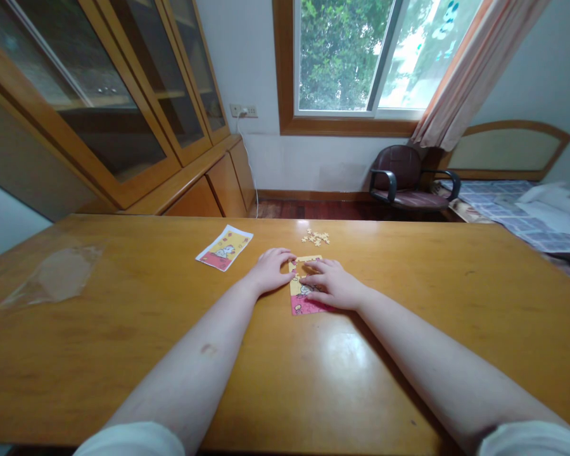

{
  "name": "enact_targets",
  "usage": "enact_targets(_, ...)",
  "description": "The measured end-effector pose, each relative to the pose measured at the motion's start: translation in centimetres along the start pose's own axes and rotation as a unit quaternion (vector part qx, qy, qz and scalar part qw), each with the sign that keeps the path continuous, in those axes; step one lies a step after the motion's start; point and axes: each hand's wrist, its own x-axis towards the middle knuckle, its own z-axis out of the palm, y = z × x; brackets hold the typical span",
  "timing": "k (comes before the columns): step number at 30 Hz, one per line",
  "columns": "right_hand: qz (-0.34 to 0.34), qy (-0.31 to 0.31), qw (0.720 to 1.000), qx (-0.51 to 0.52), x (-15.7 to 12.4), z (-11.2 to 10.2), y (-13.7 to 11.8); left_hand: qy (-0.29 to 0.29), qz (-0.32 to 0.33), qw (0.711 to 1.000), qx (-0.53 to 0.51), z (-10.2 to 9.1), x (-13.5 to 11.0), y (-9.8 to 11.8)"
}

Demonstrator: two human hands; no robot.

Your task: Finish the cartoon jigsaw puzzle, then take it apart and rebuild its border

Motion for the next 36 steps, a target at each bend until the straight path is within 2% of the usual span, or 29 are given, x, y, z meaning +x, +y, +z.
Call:
enact_targets(11, 0.032, 0.053, 0.998, 0.009, 0.01, -0.08, 0.31, 0.003, 0.007, 1.000, -0.003, -0.01, -0.06, 0.01)
enact_targets(19, 0.028, 0.055, 0.998, 0.013, 0.03, -0.02, 0.29, -0.013, 0.002, 1.000, 0.009, -0.11, -0.12, 0.36)
enact_targets(36, 0.019, 0.033, 0.999, 0.016, 0.12, 0.32, 0.35, -0.011, 0.005, 1.000, 0.002, 0.09, -0.09, 0.37)
